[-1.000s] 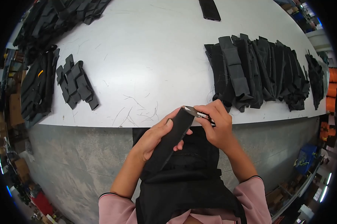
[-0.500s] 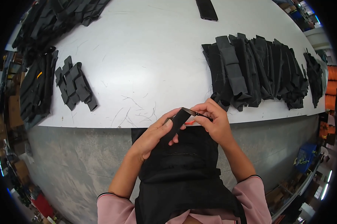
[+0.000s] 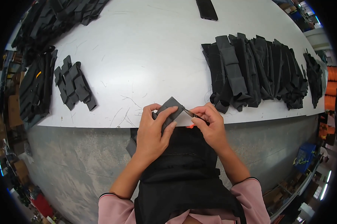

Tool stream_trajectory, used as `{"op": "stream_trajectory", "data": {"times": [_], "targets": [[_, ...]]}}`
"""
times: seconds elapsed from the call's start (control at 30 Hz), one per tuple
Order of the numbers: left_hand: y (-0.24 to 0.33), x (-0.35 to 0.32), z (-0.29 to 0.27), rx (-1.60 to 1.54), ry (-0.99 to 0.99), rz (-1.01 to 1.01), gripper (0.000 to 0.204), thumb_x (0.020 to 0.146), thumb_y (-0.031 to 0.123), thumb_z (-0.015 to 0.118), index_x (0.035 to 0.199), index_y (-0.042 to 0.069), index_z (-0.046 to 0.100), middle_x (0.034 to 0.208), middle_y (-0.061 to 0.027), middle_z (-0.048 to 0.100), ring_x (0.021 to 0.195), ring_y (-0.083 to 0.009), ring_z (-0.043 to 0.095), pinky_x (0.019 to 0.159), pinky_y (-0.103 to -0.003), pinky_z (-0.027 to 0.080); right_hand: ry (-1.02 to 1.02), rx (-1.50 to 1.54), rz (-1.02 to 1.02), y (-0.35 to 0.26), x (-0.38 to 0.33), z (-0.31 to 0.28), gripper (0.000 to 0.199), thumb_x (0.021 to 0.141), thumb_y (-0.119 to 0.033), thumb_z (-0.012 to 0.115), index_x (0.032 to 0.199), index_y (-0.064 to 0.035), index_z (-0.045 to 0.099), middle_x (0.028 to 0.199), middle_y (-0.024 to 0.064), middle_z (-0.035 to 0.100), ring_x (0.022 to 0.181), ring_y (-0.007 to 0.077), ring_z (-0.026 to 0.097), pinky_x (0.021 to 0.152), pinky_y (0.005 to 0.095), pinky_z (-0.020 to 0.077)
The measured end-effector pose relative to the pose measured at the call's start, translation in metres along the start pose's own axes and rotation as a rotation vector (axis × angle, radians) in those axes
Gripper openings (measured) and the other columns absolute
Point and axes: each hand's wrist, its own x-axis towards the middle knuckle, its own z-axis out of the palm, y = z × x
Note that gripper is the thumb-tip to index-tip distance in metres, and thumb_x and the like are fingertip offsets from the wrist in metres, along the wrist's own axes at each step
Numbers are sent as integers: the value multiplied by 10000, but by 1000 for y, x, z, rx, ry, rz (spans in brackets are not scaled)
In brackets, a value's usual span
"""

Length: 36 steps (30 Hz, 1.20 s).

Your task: Cutting and trimming excess material from black fabric components using small snips.

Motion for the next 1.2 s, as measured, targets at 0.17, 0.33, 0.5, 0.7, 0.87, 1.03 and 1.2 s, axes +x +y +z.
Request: {"op": "stream_trajectory", "data": {"times": [0.17, 0.33, 0.5, 0.7, 0.87, 1.03, 1.2], "targets": [[-7, 0, 12, 109, 114, 63, 465, 752, 125, 703, 1178, 90, 520, 1124, -166, 457, 974, -323, 503, 819, -381, 430, 58, 273, 163, -8, 6, 11, 164, 807, -48, 642, 956, -8, 585, 768, -8, 471, 653, 42, 491, 510, 167, 409], [-2, 4, 13, -394, -56, -76, 826, 686, 152, 780, 1359, 48, 313, 1165, -177, 485, 1090, -308, 503, 935, -370, 409, -44, 551, 423, 7, 35, 26, 123, 845, -121, 617, 892, -15, 577, 661, -31, 509, 501, 2, 402, 411, 158, 268], [-26, -5, -9, -1069, -443, -361, 654, 826, 215, 674, 1344, 22, 324, 1077, -135, 580, 937, -219, 592, 878, -334, 455, -165, 698, 513, -1, 40, 19, 159, 841, -82, 619, 977, -21, 564, 755, -20, 555, 537, -1, 442, 467, 145, 345], [-16, -5, 7, -1153, -240, -692, 273, 954, 196, 464, 1139, -1, 424, 882, -106, 604, 700, -147, 599, 646, -284, 523, 193, -135, -137, 16, 23, 35, 198, 824, -73, 629, 992, 0, 554, 848, 57, 535, 647, 113, 533, 522, 232, 426], [-17, -3, 2, -1138, -228, -671, 268, 953, 196, 463, 1132, 1, 422, 859, -98, 602, 664, -143, 589, 613, -285, 526, 85, -557, -407, 0, -2, 17, 234, 725, -41, 687, 944, -34, 607, 808, 77, 544, 605, 190, 567, 488, 277, 432], [-6, 0, 1, -1193, -259, -695, 250, 951, 186, 463, 1119, 5, 426, 845, -93, 602, 649, -141, 585, 600, -279, 524, 75, -747, -551, 0, 4, 20, 245, 688, -75, 696, 921, -65, 621, 759, 56, 537, 572, 212, 533, 501, 294, 410], [-8, -1, 2, -1187, -257, -693, 231, 945, 174, 471, 1101, 7, 433, 829, -84, 596, 633, -135, 579, 579, -270, 519, 71, -772, -566, 4, 2, 21, 255, 693, -30, 690, 940, -39, 628, 753, 72, 564, 603, 223, 563, 506, 303, 430]]}}
